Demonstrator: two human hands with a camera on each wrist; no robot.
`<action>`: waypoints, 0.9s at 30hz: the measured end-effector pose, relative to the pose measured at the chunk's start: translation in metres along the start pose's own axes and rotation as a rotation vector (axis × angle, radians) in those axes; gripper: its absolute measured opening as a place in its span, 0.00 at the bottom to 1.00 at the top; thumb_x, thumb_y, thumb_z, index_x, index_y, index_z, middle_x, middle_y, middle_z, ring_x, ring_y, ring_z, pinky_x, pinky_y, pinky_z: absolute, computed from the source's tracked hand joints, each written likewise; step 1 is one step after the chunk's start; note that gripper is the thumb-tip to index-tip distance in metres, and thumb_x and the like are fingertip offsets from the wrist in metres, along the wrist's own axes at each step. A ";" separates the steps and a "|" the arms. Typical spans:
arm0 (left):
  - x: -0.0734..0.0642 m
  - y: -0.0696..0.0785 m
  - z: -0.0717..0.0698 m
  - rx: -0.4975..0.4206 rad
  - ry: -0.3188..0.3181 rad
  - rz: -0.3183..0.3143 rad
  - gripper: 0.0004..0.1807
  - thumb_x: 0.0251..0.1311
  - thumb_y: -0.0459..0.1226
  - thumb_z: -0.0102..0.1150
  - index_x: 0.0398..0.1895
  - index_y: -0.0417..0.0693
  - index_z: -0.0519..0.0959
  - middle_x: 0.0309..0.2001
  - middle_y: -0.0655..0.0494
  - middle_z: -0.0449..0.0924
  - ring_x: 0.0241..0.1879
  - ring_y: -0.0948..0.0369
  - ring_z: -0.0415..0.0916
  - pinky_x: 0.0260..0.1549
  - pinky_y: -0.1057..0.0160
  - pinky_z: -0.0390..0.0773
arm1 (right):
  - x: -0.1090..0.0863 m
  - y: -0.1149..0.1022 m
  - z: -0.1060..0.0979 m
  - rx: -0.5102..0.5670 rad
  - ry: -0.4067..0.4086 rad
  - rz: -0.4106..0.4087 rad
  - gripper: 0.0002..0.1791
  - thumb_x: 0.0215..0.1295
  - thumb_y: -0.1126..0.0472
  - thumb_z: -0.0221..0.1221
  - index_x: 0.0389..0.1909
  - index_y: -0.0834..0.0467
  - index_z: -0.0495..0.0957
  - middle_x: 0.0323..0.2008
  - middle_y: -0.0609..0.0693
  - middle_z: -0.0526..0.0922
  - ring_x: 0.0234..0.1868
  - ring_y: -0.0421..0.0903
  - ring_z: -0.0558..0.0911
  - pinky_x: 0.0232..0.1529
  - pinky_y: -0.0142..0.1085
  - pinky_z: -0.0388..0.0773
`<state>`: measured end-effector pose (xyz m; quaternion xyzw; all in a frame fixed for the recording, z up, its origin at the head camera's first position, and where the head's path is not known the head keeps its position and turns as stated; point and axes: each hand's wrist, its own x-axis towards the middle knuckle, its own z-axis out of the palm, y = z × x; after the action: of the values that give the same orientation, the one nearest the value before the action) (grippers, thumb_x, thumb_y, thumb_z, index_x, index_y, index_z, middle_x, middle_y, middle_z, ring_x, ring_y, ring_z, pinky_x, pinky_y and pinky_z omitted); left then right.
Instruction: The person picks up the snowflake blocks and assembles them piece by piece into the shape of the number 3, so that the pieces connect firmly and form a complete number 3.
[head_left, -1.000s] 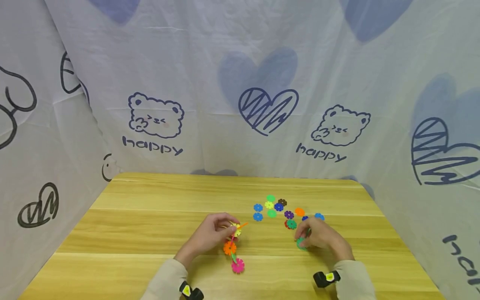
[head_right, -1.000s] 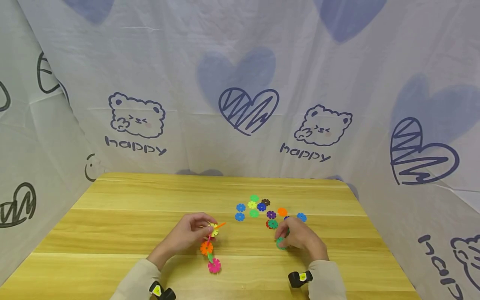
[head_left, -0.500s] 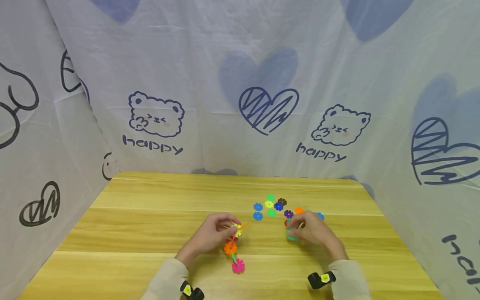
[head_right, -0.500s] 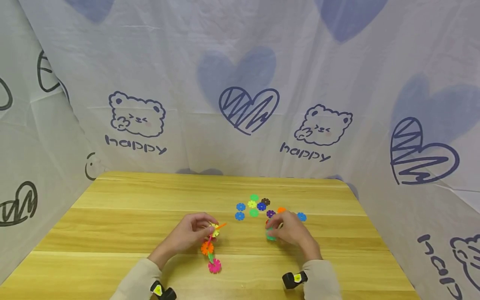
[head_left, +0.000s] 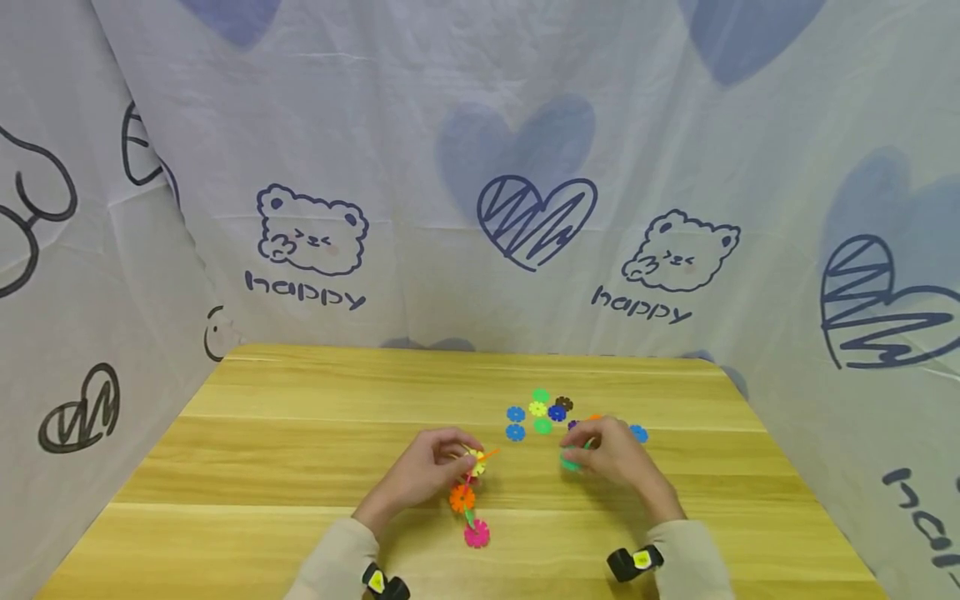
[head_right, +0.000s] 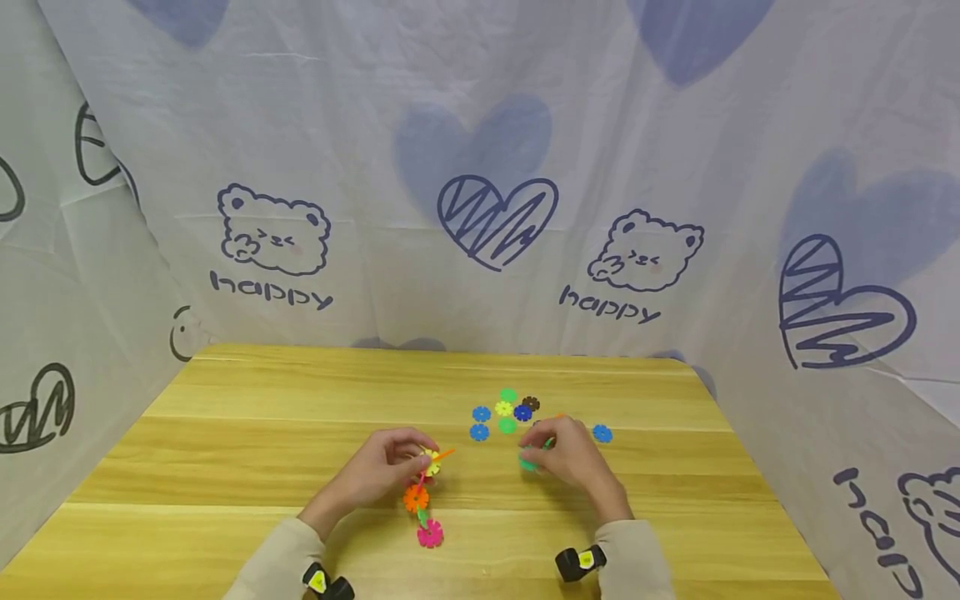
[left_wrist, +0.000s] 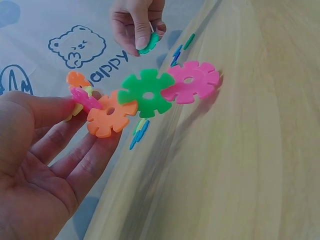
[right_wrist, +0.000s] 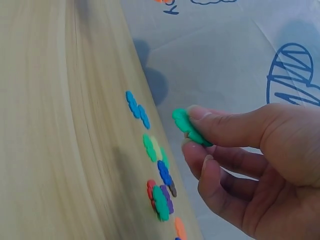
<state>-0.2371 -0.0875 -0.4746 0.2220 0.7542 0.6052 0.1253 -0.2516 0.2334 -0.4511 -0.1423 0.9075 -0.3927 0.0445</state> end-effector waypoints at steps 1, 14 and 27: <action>0.000 0.000 0.000 -0.004 -0.001 -0.002 0.13 0.71 0.34 0.61 0.54 0.39 0.81 0.43 0.38 0.87 0.38 0.54 0.89 0.35 0.67 0.86 | 0.000 -0.001 0.000 0.000 0.001 -0.007 0.07 0.65 0.63 0.69 0.41 0.61 0.88 0.33 0.50 0.85 0.28 0.43 0.80 0.27 0.30 0.81; -0.001 0.002 0.002 0.005 0.002 0.005 0.13 0.71 0.34 0.61 0.54 0.38 0.82 0.43 0.40 0.87 0.38 0.56 0.89 0.35 0.67 0.85 | 0.000 -0.022 0.010 0.048 0.062 -0.046 0.08 0.67 0.65 0.67 0.44 0.62 0.88 0.33 0.52 0.87 0.26 0.41 0.81 0.28 0.33 0.83; 0.000 0.001 0.004 0.019 -0.002 0.000 0.12 0.71 0.34 0.62 0.54 0.41 0.82 0.43 0.41 0.87 0.36 0.60 0.86 0.35 0.65 0.86 | 0.000 -0.031 0.019 0.080 0.085 -0.060 0.09 0.68 0.68 0.66 0.46 0.64 0.88 0.40 0.58 0.90 0.29 0.42 0.86 0.35 0.46 0.88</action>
<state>-0.2356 -0.0840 -0.4748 0.2239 0.7599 0.5976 0.1239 -0.2413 0.2001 -0.4416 -0.1507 0.8875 -0.4354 -0.0002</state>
